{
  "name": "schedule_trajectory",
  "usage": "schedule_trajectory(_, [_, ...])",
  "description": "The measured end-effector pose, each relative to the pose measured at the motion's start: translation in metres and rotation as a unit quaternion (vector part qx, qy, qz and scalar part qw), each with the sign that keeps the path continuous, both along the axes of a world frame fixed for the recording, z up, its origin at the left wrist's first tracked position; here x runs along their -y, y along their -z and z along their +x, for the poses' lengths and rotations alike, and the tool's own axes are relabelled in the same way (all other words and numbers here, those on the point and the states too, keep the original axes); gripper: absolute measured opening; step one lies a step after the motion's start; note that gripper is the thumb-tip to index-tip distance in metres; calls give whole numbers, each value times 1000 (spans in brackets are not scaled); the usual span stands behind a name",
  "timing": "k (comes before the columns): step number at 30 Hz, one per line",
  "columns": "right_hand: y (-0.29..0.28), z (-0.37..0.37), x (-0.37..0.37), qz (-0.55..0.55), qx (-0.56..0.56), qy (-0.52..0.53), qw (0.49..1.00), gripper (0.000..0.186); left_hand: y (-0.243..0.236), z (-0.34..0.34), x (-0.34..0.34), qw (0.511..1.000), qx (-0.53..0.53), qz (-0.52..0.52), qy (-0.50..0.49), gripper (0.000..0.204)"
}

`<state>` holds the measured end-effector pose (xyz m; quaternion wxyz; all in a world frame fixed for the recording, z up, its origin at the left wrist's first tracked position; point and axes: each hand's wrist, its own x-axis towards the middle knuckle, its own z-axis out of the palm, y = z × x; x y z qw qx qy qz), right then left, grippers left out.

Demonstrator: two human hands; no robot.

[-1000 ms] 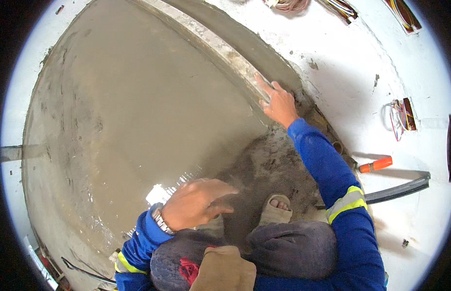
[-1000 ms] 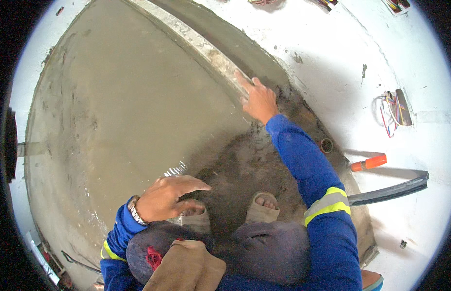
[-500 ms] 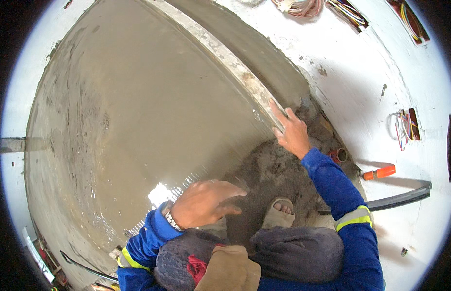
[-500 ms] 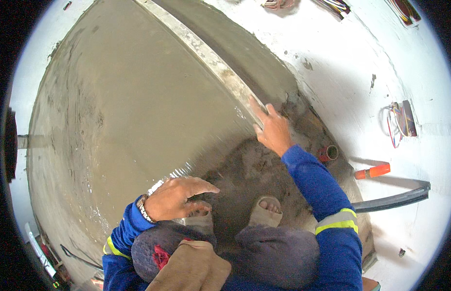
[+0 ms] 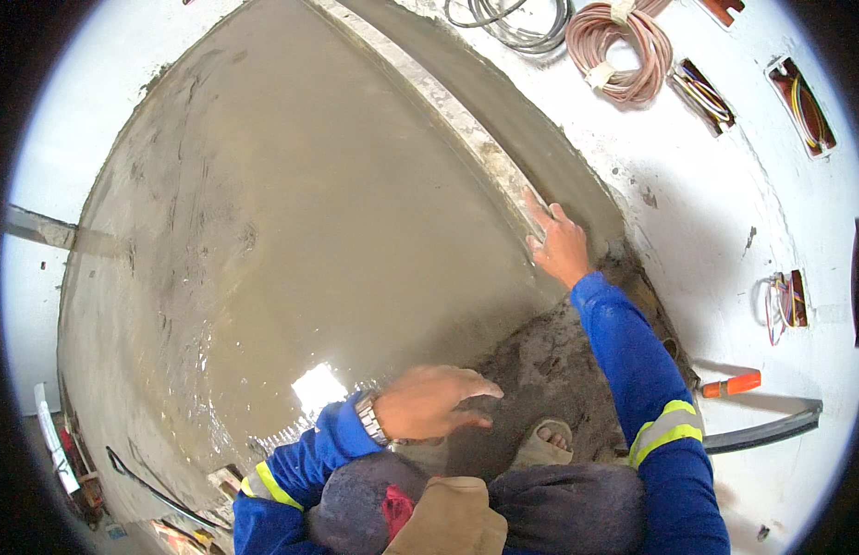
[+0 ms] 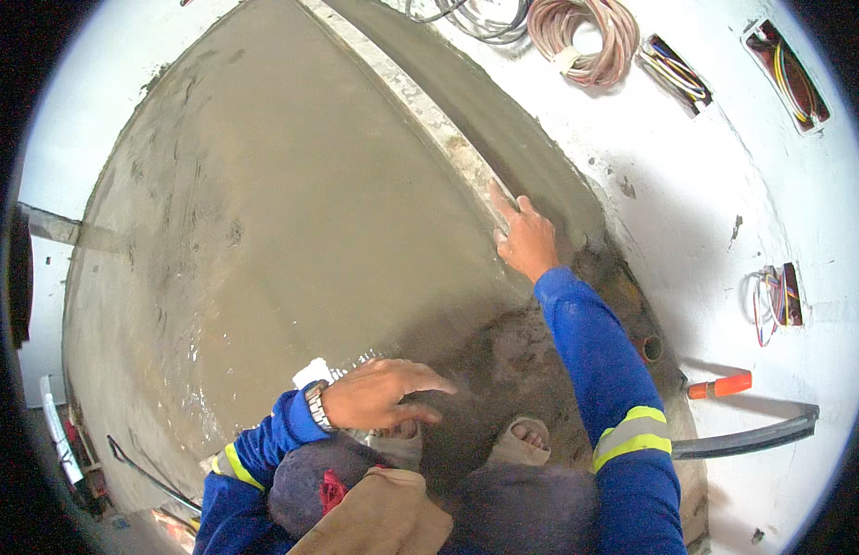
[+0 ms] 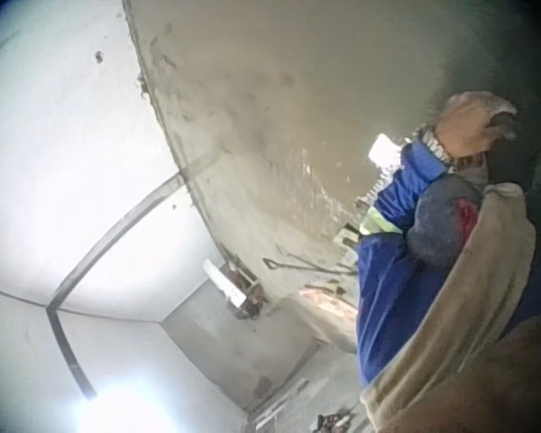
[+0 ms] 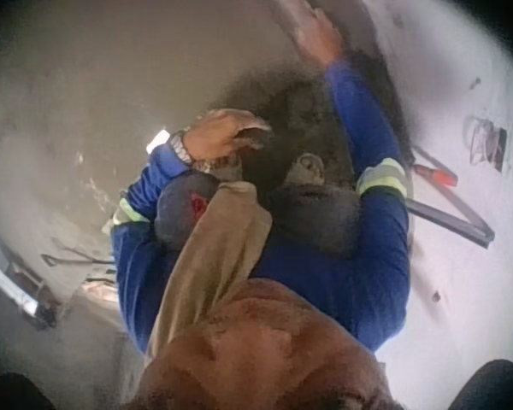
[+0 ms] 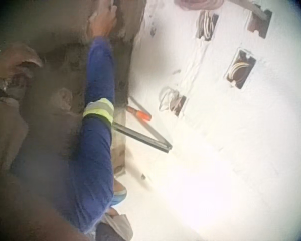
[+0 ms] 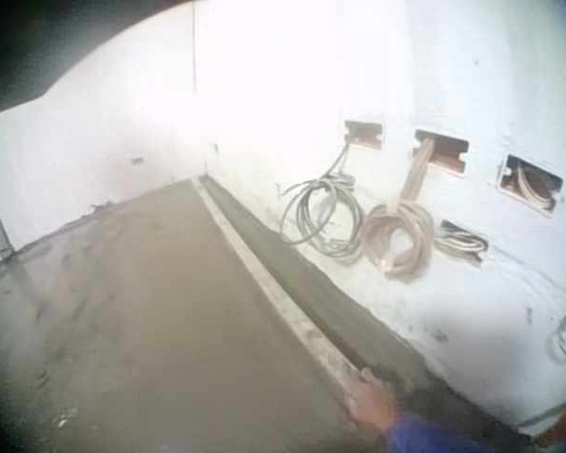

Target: The person smooths wet concrete on a floor using a trowel and a long straight edge. They repeatedly level the surface and refine the finish across the area.

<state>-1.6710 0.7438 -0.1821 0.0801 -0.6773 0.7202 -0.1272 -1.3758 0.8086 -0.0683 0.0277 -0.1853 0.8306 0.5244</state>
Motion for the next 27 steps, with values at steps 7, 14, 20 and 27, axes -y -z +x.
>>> schedule_trajectory(7, [0,-5,-43,22,-14,-11,1000,89,5,11,-6,999,-27,-16,-34,42])
schedule_trajectory(14, [-17,7,-103,67,34,-8,997,90,0,10,-4,1000,0,-16,-26,40])
schedule_trajectory(20, [-4,11,-90,13,27,-27,999,87,-2,9,-7,1000,6,13,-16,41])
schedule_trajectory(27, [-4,26,-27,27,8,-17,999,89,2,5,-11,1000,-15,-2,-11,42])
